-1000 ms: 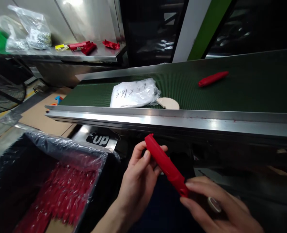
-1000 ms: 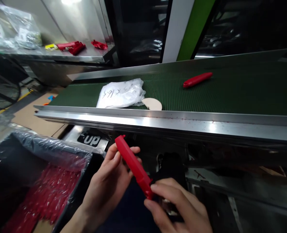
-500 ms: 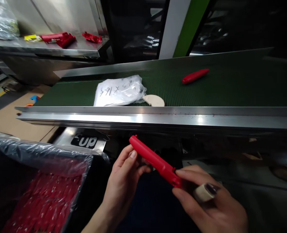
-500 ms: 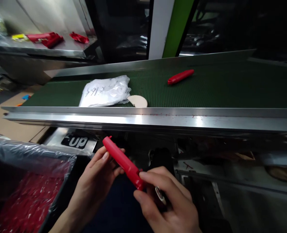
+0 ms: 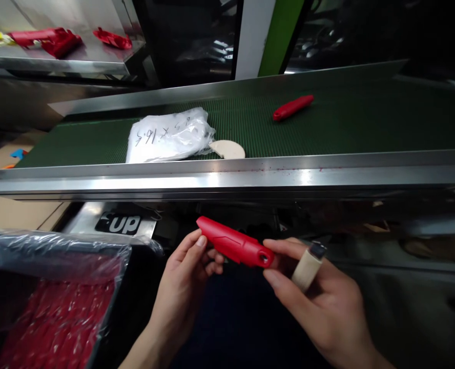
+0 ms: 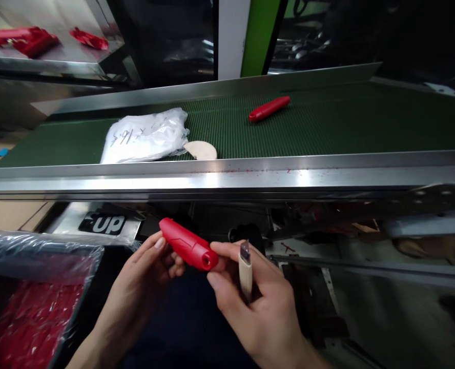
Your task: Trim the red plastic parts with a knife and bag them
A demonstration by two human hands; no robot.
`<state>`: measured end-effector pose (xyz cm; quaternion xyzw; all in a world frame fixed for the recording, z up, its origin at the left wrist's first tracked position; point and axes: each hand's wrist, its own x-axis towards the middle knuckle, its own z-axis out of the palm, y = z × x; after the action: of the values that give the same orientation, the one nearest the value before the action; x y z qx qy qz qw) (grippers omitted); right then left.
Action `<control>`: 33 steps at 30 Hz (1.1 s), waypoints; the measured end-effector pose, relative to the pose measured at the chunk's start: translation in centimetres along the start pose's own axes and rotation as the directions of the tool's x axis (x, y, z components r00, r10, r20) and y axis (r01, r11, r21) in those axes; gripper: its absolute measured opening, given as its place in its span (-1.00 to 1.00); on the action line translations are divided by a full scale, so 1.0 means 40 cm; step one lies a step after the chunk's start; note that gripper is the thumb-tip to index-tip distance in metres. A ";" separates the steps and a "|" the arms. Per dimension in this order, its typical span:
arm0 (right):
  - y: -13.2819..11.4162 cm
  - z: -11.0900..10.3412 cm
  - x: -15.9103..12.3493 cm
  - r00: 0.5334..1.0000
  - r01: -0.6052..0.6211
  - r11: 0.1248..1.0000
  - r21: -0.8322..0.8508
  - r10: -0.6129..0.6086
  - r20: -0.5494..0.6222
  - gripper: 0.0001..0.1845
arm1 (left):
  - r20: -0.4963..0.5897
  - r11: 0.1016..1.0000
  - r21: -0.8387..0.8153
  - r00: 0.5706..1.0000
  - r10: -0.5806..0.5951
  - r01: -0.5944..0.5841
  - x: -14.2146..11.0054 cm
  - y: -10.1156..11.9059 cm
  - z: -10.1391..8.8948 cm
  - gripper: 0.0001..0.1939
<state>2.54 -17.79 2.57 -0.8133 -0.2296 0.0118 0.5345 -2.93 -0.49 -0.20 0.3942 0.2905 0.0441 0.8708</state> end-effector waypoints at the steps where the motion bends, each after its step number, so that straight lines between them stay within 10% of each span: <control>1: -0.001 0.000 0.001 1.000 -0.010 1.000 0.006 0.010 0.009 -0.70 | 0.010 0.999 -0.011 0.999 -0.031 0.032 0.000 -0.003 0.001 -0.77; 11: -0.001 -0.003 0.022 0.990 -0.098 0.995 0.014 0.096 0.104 -0.73 | 0.007 0.929 -0.116 0.936 -0.353 0.351 -0.008 -0.057 0.001 -0.79; 33: 0.116 -0.007 0.045 0.869 -0.484 0.724 0.491 0.464 0.171 -0.73 | -0.074 0.992 0.126 0.997 0.030 -0.021 -0.044 -0.026 0.010 -0.77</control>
<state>5.88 -18.85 -0.95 -0.6694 -0.0122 0.2241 0.7082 -4.32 -2.00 0.09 0.4496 0.3205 0.0519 0.8321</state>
